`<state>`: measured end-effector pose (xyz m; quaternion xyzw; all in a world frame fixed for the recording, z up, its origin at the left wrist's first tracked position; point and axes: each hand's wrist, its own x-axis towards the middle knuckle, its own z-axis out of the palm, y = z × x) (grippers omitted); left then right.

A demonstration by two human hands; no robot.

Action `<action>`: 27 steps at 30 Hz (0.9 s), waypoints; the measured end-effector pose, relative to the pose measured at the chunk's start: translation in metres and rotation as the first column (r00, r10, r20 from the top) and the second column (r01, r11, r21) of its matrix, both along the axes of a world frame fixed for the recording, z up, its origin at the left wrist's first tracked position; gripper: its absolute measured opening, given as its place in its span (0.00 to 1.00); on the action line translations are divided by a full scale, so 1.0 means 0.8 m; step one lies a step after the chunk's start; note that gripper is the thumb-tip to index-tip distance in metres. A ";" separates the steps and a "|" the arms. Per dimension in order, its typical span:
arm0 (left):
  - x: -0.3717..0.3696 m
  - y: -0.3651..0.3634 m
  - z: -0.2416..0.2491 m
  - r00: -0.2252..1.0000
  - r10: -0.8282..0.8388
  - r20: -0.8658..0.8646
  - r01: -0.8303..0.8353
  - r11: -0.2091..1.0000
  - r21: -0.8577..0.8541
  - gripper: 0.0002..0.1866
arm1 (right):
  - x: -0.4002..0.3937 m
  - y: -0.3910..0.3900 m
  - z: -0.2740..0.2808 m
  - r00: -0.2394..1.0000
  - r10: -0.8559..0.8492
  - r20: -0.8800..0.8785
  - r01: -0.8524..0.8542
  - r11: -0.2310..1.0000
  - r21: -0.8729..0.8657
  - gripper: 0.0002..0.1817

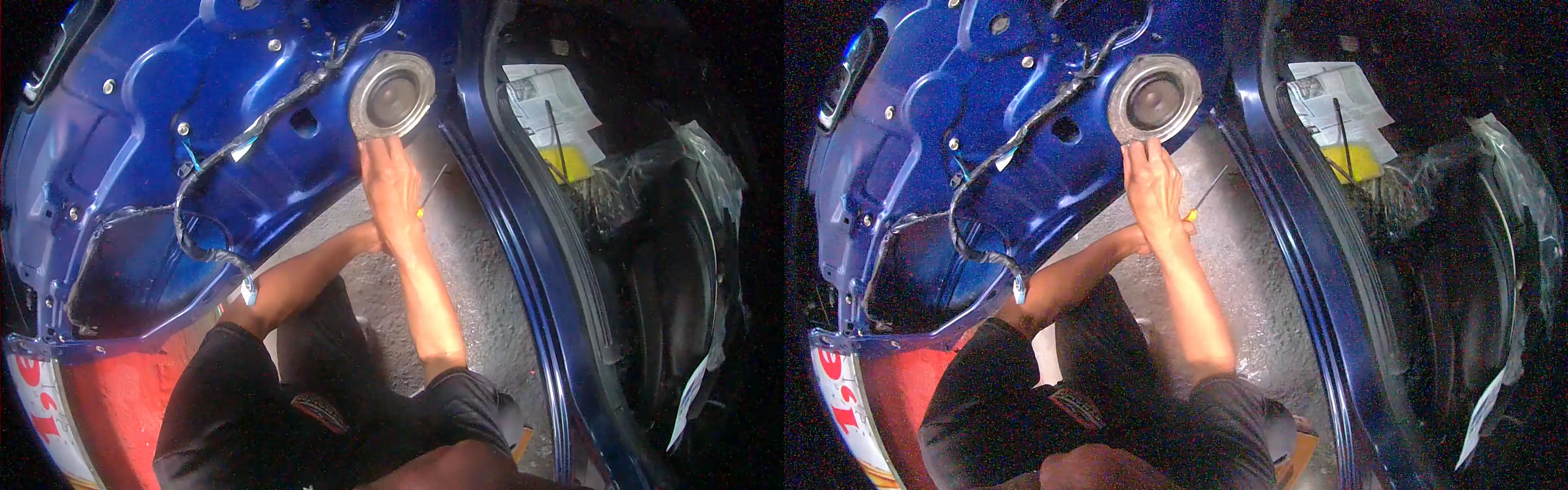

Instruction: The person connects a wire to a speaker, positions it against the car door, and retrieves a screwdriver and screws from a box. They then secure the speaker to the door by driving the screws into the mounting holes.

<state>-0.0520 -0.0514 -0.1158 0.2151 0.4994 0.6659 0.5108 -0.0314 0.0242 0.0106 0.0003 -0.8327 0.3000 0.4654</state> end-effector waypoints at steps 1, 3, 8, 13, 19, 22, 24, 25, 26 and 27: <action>0.007 0.003 0.017 1.000 0.012 0.024 -0.012 1.000 0.003 0.09 | 0.000 0.000 0.001 1.000 -0.008 0.011 0.008 1.000 0.015 0.08; 0.008 0.000 0.020 0.999 0.012 0.048 -0.013 1.000 0.009 0.08 | 0.002 0.000 0.004 0.997 -0.027 0.077 0.024 0.999 0.045 0.09; -0.007 -0.002 -0.007 0.899 -0.098 -0.427 0.085 0.995 -0.050 0.10 | 0.019 0.001 0.016 0.980 -0.044 0.193 0.030 0.996 0.078 0.06; -0.042 0.000 -0.042 1.000 -0.002 -0.027 -0.007 0.949 -0.317 0.11 | 0.013 0.004 0.002 0.979 0.059 0.198 -0.078 0.993 0.091 0.06; 0.024 0.019 0.067 0.982 0.123 0.147 -0.070 0.945 -0.319 0.15 | 0.018 -0.002 0.008 0.977 0.150 0.149 -0.129 0.982 -0.140 0.08; 0.001 0.020 0.016 0.995 -0.068 -0.076 0.039 0.944 -0.329 0.16 | 0.014 0.000 0.006 0.982 0.189 0.001 -0.186 0.964 -0.189 0.08; -0.001 0.016 0.012 0.999 -0.024 -0.033 0.013 0.954 -0.301 0.16 | 0.005 0.001 -0.004 0.977 0.201 -0.066 -0.211 0.954 -0.214 0.06; 0.002 0.015 0.013 1.000 0.000 0.000 0.000 0.957 -0.291 0.16 | 0.002 0.002 -0.009 0.974 0.207 -0.090 -0.223 0.947 -0.232 0.06; -0.036 0.010 -0.057 0.999 -0.048 -0.008 0.045 0.967 -0.250 0.14 | 0.002 0.003 -0.009 0.967 0.218 -0.130 -0.244 0.939 -0.241 0.05; -0.064 0.002 -0.132 0.995 -0.095 -0.004 0.092 0.973 -0.212 0.17 | 0.002 0.004 -0.006 0.961 0.225 -0.158 -0.260 0.931 -0.257 0.04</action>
